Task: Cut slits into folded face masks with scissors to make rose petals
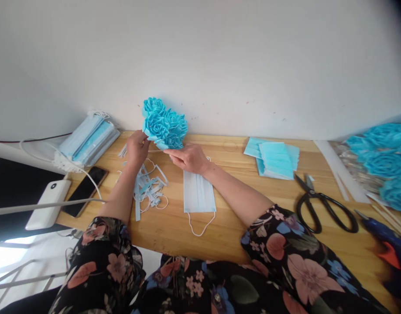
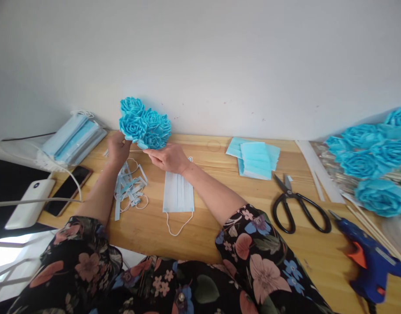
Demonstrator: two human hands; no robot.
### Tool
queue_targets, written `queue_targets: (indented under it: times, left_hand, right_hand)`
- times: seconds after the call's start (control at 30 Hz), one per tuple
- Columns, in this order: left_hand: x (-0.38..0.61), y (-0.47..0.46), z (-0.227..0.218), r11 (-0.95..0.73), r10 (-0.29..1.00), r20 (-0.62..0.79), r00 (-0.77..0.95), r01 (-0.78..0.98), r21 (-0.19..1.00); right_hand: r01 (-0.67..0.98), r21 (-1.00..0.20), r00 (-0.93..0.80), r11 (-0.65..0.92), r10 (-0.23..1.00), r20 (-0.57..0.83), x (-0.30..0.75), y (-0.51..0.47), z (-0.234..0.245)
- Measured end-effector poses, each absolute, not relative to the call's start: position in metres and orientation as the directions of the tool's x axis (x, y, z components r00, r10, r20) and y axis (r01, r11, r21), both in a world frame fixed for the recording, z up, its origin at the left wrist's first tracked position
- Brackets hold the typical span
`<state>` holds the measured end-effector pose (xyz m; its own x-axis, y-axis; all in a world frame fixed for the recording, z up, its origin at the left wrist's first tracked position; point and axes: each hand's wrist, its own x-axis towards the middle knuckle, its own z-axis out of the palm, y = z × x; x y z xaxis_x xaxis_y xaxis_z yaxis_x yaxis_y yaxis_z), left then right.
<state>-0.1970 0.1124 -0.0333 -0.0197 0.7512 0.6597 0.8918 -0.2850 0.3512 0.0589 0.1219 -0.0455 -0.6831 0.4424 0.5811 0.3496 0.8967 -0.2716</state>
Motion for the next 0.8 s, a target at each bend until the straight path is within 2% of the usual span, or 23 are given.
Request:
queue_targets:
  times: [0.3, 0.4, 0.5, 0.63, 0.8]
  left_hand:
    - [-0.199, 0.111, -0.034, -0.27, 0.77, 0.636, -0.047, 0.88, 0.392]
    - [-0.2, 0.112, -0.036, -0.278, 0.778, 0.627, -0.033, 0.878, 0.39]
    - [-0.199, 0.113, -0.037, -0.293, 0.785, 0.619, -0.016, 0.871, 0.394]
    - [-0.197, 0.113, -0.036, -0.307, 0.783, 0.622, -0.004, 0.866, 0.393]
    - [-0.191, 0.112, -0.034, -0.34, 0.773, 0.634, 0.013, 0.853, 0.396]
  right_hand:
    - [0.311, -0.297, -0.689, 0.903, 0.429, 0.584, 0.061, 0.119, -0.041]
    - [0.383, -0.326, -0.622, 0.864, 0.502, 0.601, 0.067, 0.12, -0.021]
    - [0.51, -0.346, -0.469, 0.787, 0.592, 0.655, 0.072, 0.13, 0.015]
    - [0.507, -0.22, -0.52, 0.833, 0.5, 0.693, 0.064, 0.159, 0.075]
    - [0.448, 0.032, -0.79, 0.893, 0.379, 0.481, 0.036, 0.207, 0.114]
